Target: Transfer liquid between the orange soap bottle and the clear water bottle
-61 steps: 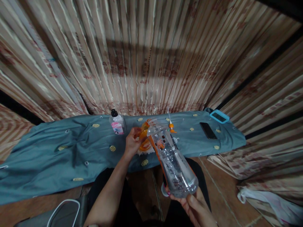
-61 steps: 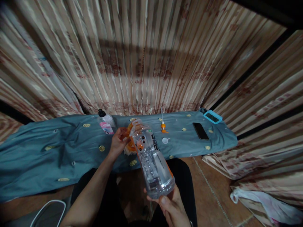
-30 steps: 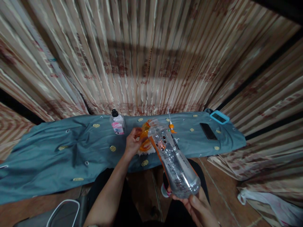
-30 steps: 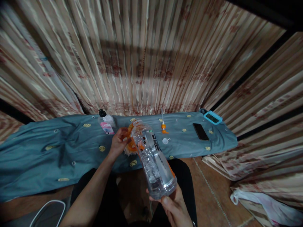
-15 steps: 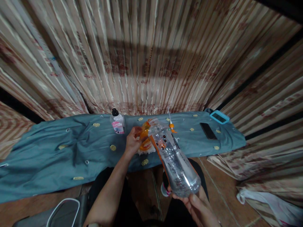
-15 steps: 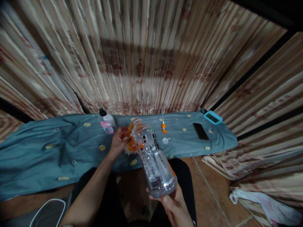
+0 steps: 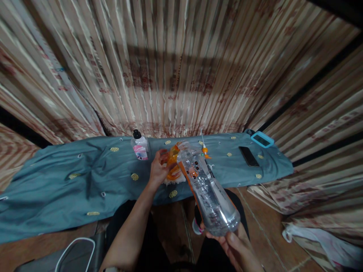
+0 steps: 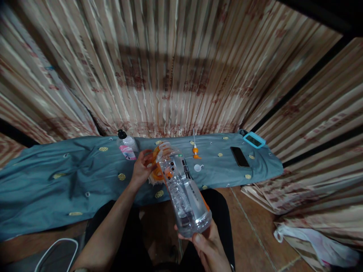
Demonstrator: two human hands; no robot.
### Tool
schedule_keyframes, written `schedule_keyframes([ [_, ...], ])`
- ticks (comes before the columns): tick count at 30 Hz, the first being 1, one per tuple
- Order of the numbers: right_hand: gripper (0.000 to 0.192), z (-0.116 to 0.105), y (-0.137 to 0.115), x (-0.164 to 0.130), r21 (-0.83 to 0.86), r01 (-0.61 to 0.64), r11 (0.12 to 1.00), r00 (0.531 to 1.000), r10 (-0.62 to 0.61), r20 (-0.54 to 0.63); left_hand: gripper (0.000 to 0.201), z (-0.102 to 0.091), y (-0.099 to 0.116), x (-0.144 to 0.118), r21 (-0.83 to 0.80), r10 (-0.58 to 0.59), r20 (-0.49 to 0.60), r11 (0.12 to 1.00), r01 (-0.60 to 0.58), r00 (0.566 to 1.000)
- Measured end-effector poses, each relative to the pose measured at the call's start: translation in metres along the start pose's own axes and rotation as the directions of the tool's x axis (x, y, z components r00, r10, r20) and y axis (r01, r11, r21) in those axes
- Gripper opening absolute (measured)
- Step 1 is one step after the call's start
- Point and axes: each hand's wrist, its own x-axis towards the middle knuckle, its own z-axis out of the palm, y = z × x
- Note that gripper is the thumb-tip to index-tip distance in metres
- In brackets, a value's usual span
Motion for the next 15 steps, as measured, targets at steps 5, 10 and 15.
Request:
schedule_keyframes([
  [5,0.045,0.0006,-0.0006,0.0003,-0.021,-0.008,1.000,1.000,0.008,0.004,0.077,-0.0007,-0.0012,-0.0003,-0.008,0.000,0.007,1.000,0.000,1.000],
  [10,0.046,-0.0013,0.0016,0.0007,-0.008,0.008,1.000,1.000,-0.008,0.005,0.075,-0.0010,-0.0026,0.0000,0.000,0.009,0.009,1.000,-0.009,1.000],
  [15,0.045,-0.0038,0.0048,0.0006,-0.001,0.007,1.000,1.000,-0.007,-0.004,0.075,-0.0008,-0.0028,0.0002,-0.017,0.006,0.007,1.000,-0.006,1.000],
])
